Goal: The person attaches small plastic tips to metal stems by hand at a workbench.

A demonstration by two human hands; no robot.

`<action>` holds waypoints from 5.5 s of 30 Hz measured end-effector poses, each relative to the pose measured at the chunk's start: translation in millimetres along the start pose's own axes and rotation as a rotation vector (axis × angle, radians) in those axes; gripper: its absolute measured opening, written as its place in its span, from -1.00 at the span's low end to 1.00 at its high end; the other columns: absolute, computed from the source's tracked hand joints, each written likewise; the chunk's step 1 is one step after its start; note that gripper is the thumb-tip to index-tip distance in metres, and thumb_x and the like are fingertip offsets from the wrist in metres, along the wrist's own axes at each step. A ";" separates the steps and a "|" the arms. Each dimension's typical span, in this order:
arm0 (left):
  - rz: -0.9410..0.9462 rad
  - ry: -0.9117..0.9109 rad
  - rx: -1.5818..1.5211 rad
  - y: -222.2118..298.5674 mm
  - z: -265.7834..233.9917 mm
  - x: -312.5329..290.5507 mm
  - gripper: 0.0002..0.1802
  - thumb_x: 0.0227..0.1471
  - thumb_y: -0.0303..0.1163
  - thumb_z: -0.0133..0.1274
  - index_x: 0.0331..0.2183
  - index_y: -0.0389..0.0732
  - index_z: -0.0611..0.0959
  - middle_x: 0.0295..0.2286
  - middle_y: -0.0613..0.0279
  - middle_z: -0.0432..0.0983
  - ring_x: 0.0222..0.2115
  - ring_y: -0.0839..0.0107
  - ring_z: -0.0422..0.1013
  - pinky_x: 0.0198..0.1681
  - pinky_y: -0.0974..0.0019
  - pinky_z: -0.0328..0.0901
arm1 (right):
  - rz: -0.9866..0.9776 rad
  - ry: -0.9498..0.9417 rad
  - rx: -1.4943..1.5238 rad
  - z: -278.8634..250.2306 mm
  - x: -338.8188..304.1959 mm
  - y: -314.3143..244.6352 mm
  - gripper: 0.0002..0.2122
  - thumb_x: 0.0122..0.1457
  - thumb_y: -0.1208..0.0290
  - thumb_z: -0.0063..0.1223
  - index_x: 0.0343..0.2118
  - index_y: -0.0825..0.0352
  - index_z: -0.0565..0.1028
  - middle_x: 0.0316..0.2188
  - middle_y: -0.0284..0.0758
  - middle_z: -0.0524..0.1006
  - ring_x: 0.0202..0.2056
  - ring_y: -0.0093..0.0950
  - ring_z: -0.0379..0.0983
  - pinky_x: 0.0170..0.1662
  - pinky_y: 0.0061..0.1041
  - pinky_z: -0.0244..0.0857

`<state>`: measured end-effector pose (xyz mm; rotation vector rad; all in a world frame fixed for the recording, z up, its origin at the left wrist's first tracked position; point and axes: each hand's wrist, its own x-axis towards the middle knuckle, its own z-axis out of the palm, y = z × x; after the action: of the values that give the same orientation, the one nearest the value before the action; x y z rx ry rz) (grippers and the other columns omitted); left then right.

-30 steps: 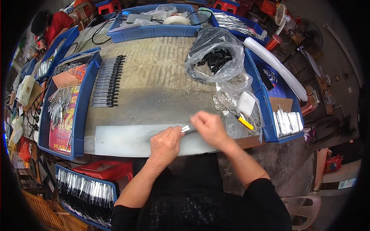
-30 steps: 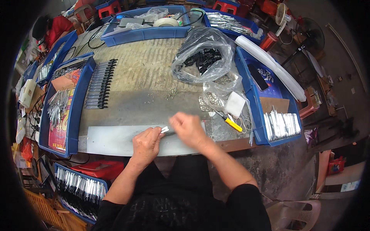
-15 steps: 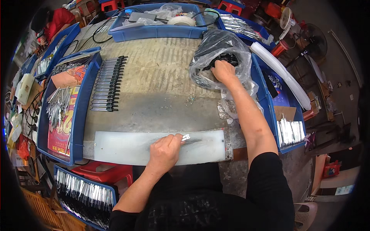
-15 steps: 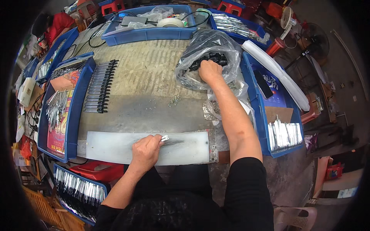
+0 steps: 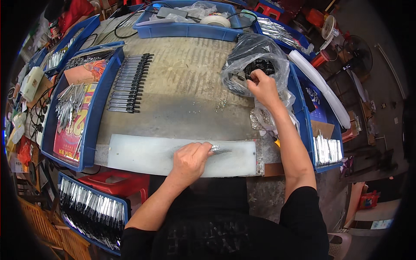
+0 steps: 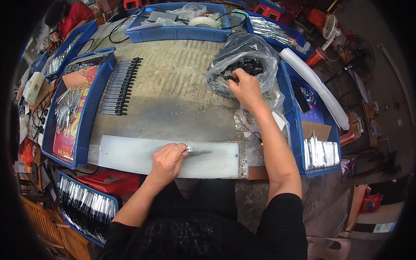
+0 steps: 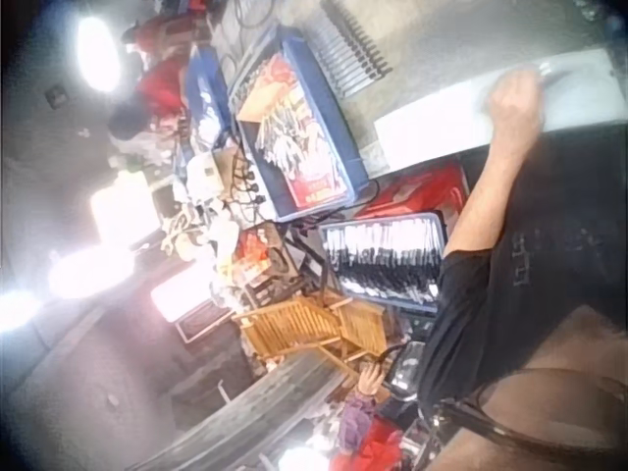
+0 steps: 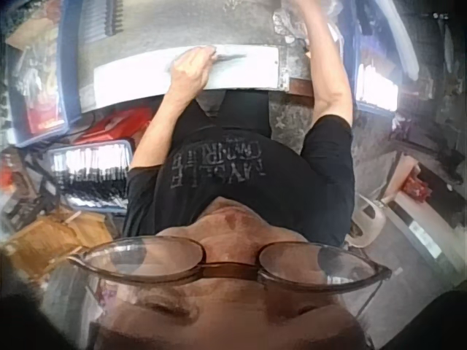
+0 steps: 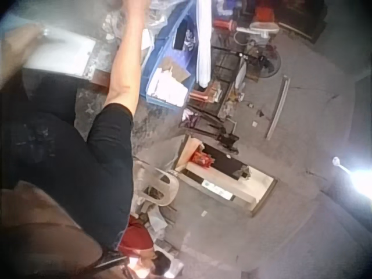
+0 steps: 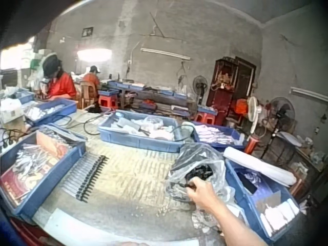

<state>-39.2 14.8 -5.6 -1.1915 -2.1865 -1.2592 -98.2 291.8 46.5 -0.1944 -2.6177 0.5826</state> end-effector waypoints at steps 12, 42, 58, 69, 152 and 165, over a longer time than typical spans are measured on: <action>-0.009 -0.013 0.034 15.9 -17.2 -2.0 -0.85 -0.20 -0.55 0.08 -0.46 -0.24 0.46 -0.66 0.21 0.34 -0.66 0.27 0.32 -0.61 0.27 0.22 | -0.320 -0.001 0.226 -19.2 -102.4 -63.0 -0.82 -0.16 0.58 0.11 -0.41 0.41 0.45 -0.48 -0.22 0.46 -0.43 -0.30 0.42 -0.37 -0.45 0.30; 0.138 -0.090 0.176 39.2 -27.6 -24.2 -0.81 -0.28 -0.51 0.11 -0.47 -0.25 0.49 -0.73 0.26 0.25 -0.73 0.35 0.30 -0.69 0.32 0.18 | 0.417 -0.336 1.093 -10.4 -186.1 -115.4 -0.78 0.13 0.37 0.00 -0.53 0.44 0.47 -0.71 -0.55 0.32 -0.61 -0.77 0.15 -0.57 -0.70 0.09; 0.163 -0.112 0.191 42.2 -25.5 -34.0 -0.80 -0.24 -0.43 0.08 -0.44 -0.27 0.50 -0.71 0.31 0.25 -0.73 0.45 0.27 -0.70 0.39 0.18 | 0.011 -0.186 0.573 -14.7 -194.7 -124.8 -0.91 0.05 0.52 0.01 -0.48 0.45 0.46 -0.62 -0.18 0.47 -0.58 -0.33 0.41 -0.51 -0.48 0.26; 0.079 -0.173 0.101 43.9 -28.1 -37.7 -0.84 -0.19 -0.40 0.09 -0.48 -0.23 0.49 -0.72 0.30 0.28 -0.72 0.41 0.31 -0.69 0.36 0.20 | -0.427 -0.221 0.447 -16.6 -186.3 -98.7 -0.78 -0.13 0.46 0.17 -0.39 0.40 0.46 -0.63 -0.27 0.42 -0.59 -0.35 0.37 -0.53 -0.44 0.24; -0.029 -0.105 0.251 -3.1 -11.4 -19.9 -0.84 -0.18 -0.44 0.09 -0.51 -0.18 0.42 -0.71 0.26 0.27 -0.68 0.31 0.32 -0.64 0.27 0.21 | -0.199 -0.148 0.128 41.5 -69.8 -30.9 -0.89 -0.03 0.51 0.04 -0.41 0.38 0.50 -0.50 -0.21 0.47 -0.40 -0.24 0.41 -0.32 -0.40 0.29; -0.001 -0.123 0.242 -4.3 -13.8 -20.5 -0.86 -0.24 -0.47 0.07 -0.51 -0.23 0.45 -0.68 0.25 0.29 -0.67 0.34 0.33 -0.65 0.31 0.24 | -0.259 -0.248 0.075 29.6 -72.8 -22.4 -0.90 -0.03 0.51 0.06 -0.43 0.39 0.49 -0.48 -0.21 0.48 -0.41 -0.26 0.42 -0.34 -0.43 0.28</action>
<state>-32.1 -7.9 -13.5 -1.1961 -2.3469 -0.9104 -47.8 244.1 3.3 0.2533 -2.7882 0.6458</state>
